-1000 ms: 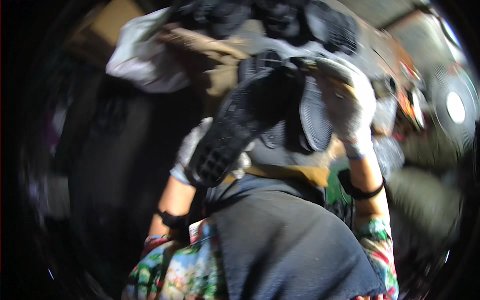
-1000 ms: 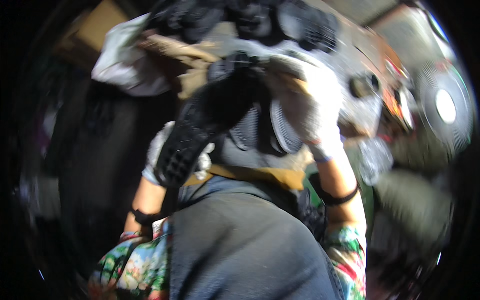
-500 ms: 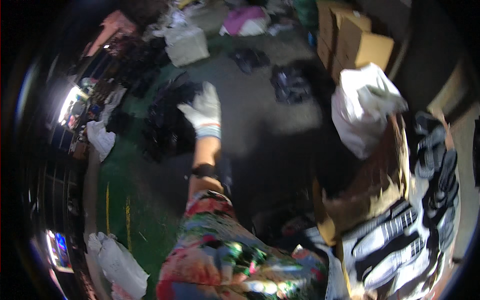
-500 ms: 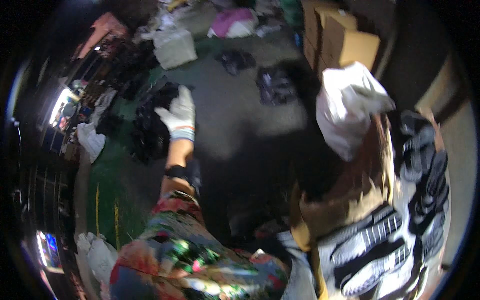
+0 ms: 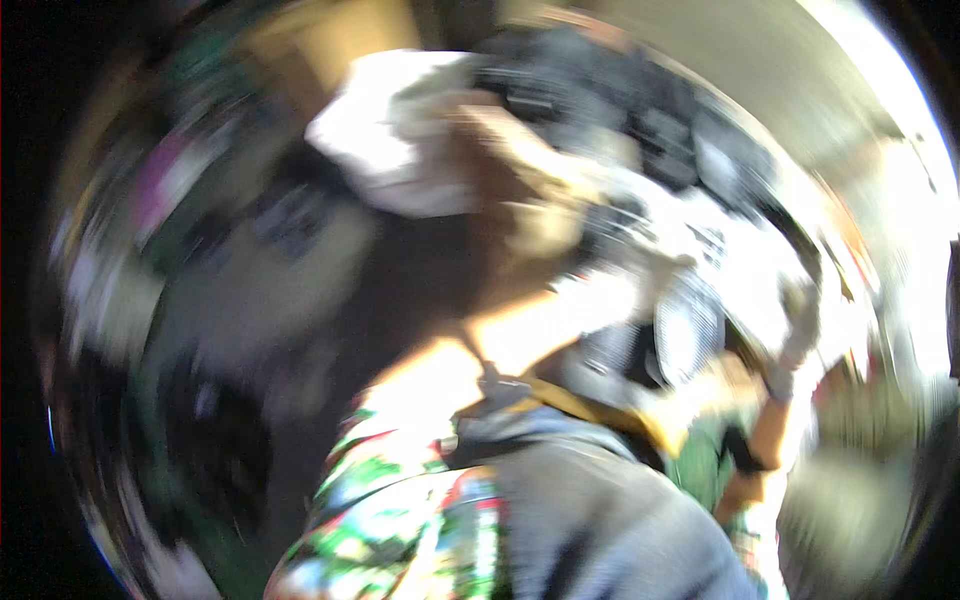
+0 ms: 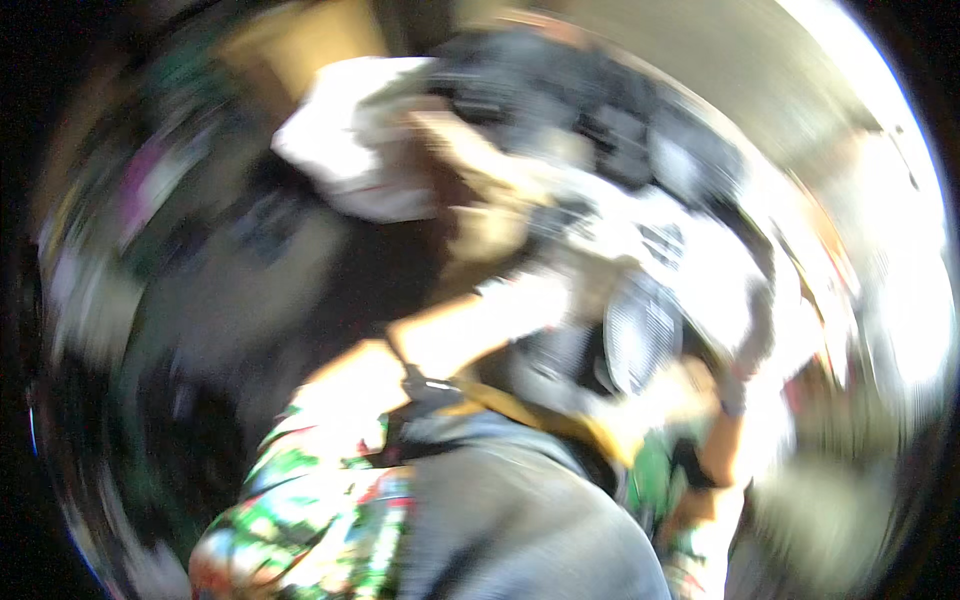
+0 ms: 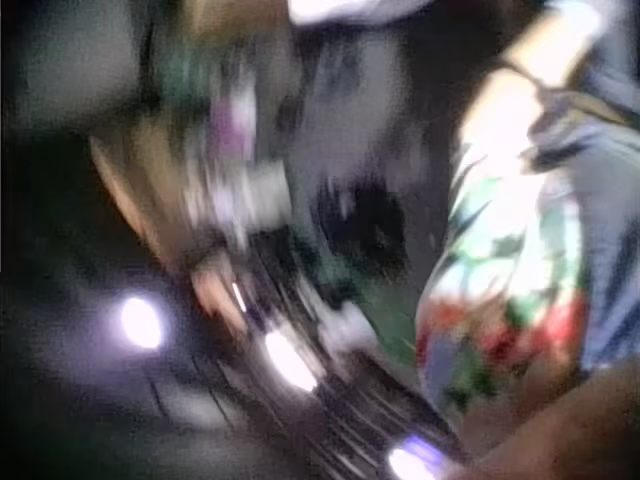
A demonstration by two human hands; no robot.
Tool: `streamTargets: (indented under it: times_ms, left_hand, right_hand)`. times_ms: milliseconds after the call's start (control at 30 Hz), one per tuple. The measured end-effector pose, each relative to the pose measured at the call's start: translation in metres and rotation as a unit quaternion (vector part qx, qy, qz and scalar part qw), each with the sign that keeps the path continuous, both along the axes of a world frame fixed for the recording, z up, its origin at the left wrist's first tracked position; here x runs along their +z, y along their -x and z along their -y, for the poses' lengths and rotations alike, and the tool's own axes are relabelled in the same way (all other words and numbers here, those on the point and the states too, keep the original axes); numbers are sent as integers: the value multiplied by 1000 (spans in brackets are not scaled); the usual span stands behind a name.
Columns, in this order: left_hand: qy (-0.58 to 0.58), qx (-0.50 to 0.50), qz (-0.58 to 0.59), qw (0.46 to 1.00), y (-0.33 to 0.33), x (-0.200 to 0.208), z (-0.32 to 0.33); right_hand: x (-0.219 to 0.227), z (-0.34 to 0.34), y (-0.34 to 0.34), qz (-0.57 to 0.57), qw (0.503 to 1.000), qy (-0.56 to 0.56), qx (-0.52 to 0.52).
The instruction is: Applying a liquid adhesive or primer to the bottom of shoe soles using a handheld brush.
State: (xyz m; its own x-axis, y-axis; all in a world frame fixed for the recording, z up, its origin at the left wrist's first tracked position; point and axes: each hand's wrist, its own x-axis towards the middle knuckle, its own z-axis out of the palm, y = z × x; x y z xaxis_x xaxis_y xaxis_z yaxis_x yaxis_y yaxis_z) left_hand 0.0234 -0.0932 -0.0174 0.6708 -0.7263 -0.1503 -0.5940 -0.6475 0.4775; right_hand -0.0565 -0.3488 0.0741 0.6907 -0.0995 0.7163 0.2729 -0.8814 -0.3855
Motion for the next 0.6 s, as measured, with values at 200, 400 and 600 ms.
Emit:
streamTargets:
  times_ms: [200, 400, 600]
  left_hand:
    - [205, -251, 323, 889, -1, -18, 72]
    - [216, -353, 283, 866, -1, 1, 104]
    - [173, -344, 289, 876, -33, 88, 83]
  right_hand:
    - [34, 61, 15, 135, 926, -344, 73]
    - [15, 181, 52, 65, 974, -78, -201]
    - [-6, 215, 15, -142, 962, 1, -233]
